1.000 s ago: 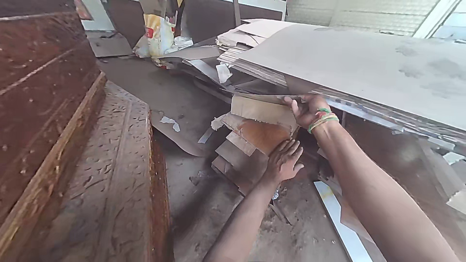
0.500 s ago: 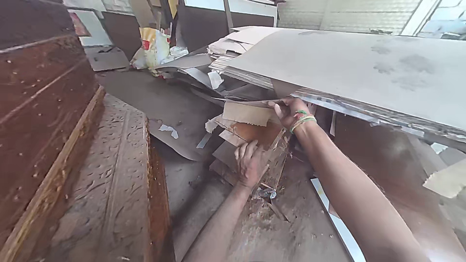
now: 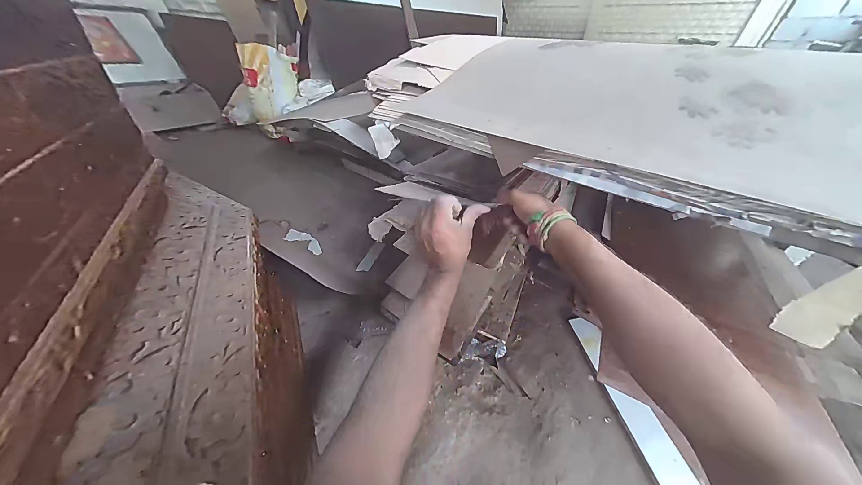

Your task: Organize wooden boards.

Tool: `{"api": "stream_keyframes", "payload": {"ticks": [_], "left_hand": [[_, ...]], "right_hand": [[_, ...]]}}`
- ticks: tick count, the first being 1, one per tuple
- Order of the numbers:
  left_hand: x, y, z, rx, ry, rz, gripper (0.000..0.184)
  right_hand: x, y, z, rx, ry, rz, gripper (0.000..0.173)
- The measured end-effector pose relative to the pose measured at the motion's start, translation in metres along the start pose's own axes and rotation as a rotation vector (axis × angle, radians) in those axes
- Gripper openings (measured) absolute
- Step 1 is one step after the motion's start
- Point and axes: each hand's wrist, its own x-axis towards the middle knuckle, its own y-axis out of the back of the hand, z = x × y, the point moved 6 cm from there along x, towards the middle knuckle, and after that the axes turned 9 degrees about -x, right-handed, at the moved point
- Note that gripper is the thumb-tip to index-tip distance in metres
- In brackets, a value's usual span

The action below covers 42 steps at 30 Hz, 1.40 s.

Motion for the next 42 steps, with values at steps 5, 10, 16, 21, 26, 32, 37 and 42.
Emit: {"api": "stream_keyframes", "payload": {"ticks": [5,10,16,21,26,32,37,42], "left_hand": [[0.027,-0.012,0.016,0.006,0.042,-0.170,0.049],[0.021,0.010,-0.004,-0.169,0.180,-0.215,0.028],[-0.037,0.046,-0.089,-0.417,0.742,0.131,0.016],[-0.058,0.024,-0.092,-0.361,0.838,-0.282,0.015],[-0.089,0.002,-0.116,-0.499,1.176,-0.340,0.030],[-0.084,-0.006,-0.111,-0.285,0.999,-0.354,0.066],[-0.074,-0.016,-0.086,-0.086,0.854,-0.542,0.069],[-0.101,-0.033,-0.112,-0.098,0.863,-0.617,0.067]], "right_hand": [[0.008,-0.005,0.009,0.060,0.000,-0.096,0.077],[0.003,-0.014,-0.018,0.880,-0.030,-0.046,0.011],[0.006,-0.013,-0.023,1.130,0.020,-0.035,0.007],[0.010,-0.016,-0.026,1.164,0.017,-0.022,0.006],[0.011,-0.018,-0.026,1.163,-0.011,0.004,0.009],[0.010,-0.020,-0.026,1.177,0.007,0.052,0.009],[0.009,-0.020,-0.026,1.149,0.010,0.066,0.010],[0.007,-0.020,-0.030,1.129,0.004,0.086,0.010]]}}
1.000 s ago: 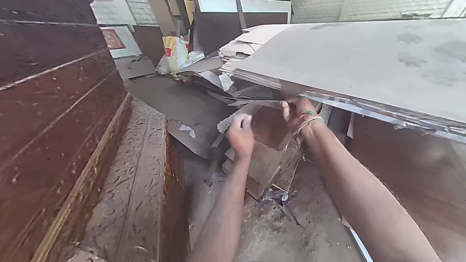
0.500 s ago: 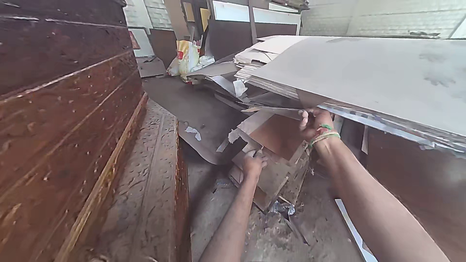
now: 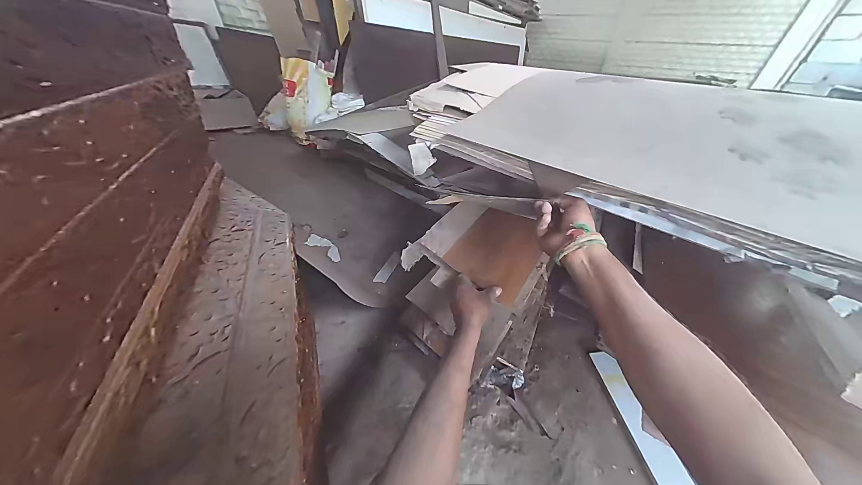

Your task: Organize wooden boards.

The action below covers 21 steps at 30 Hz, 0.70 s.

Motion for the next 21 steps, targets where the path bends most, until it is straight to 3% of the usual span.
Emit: {"api": "stream_keyframes", "payload": {"ticks": [6,10,14,17,21], "left_hand": [[0.020,-0.028,-0.052,-0.301,-0.015,0.051,0.038],[0.024,-0.042,-0.068,-0.437,-0.015,0.084,0.042],[0.022,-0.045,-0.065,-0.379,-0.010,0.108,0.041],[0.007,-0.044,-0.065,-0.326,-0.060,0.173,0.049],[-0.005,-0.048,-0.070,-0.470,-0.151,0.262,0.052]], "right_hand": [[0.000,0.003,-0.001,-0.047,-0.015,0.010,0.008],[-0.003,0.004,-0.002,-0.062,-0.040,0.024,0.007],[0.002,0.005,-0.005,-0.097,-0.027,-0.042,0.009],[0.006,0.008,-0.007,-0.133,-0.017,-0.094,0.012],[0.010,0.008,-0.010,-0.097,0.003,-0.083,0.004]]}}
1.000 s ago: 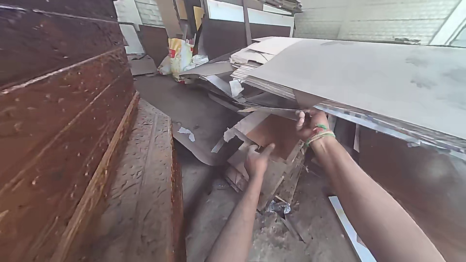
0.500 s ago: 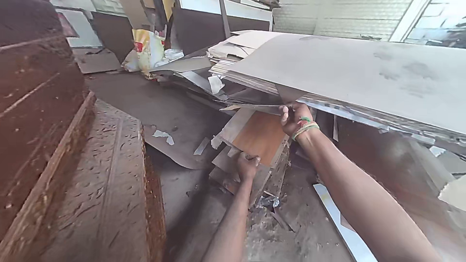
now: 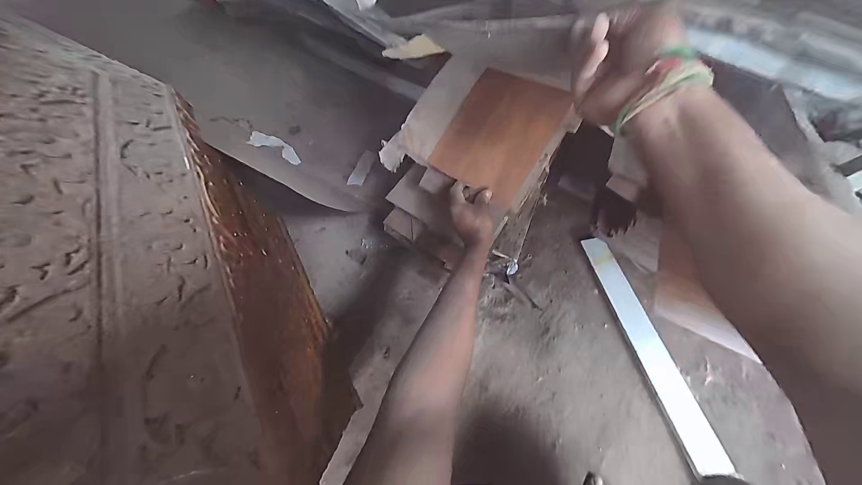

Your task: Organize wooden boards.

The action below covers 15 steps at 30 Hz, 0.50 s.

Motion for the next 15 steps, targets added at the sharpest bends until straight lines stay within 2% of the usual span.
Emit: {"api": "stream_keyframes", "payload": {"ticks": [8,12,15], "left_hand": [[-0.002,0.006,0.008,-0.006,0.029,-0.107,0.050],[0.006,0.005,0.012,-0.034,0.023,-0.087,0.051],[0.008,0.005,0.023,0.047,0.038,-0.069,0.050]], "right_hand": [[0.004,-0.002,0.000,0.076,-0.009,0.008,0.005],[0.003,-0.003,0.000,0.007,0.026,0.020,0.004],[0.001,-0.005,0.000,-0.065,0.044,0.024,0.002]]}}
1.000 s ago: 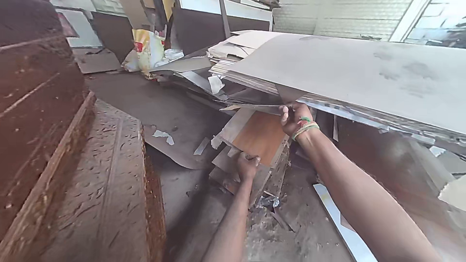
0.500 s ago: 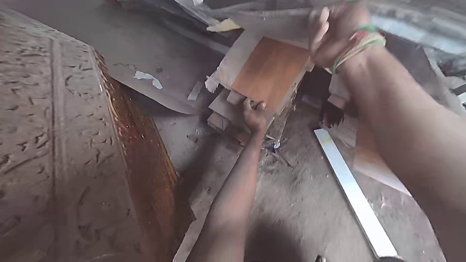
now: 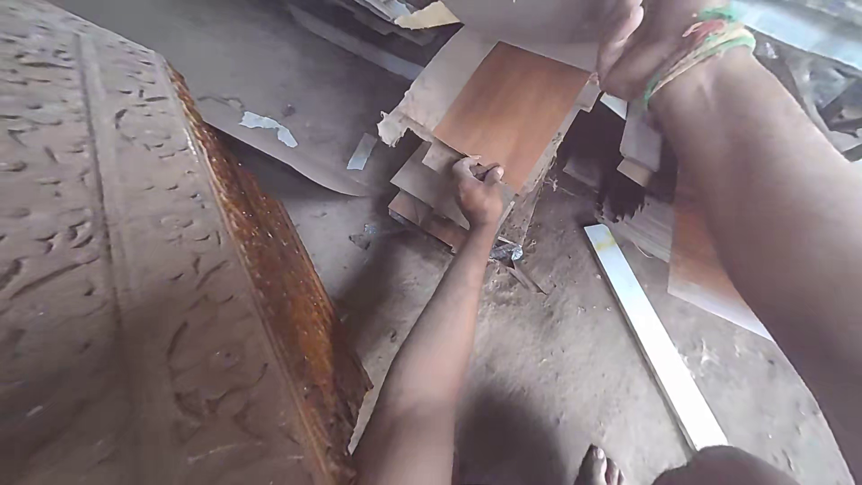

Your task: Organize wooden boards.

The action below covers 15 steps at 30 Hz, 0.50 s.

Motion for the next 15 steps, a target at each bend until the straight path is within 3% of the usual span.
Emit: {"api": "stream_keyframes", "payload": {"ticks": [5,9,15], "left_hand": [[-0.005,0.003,0.026,0.100,-0.023,0.012,0.050],[-0.023,0.001,0.077,0.181,-0.097,0.114,0.052],[-0.026,-0.001,0.118,0.158,-0.026,0.101,0.047]], "right_hand": [[0.002,0.000,0.001,0.003,0.014,-0.017,0.006],[0.005,0.003,0.003,-0.013,0.000,0.002,0.005],[-0.002,0.006,0.009,-0.128,-0.058,0.017,0.006]]}}
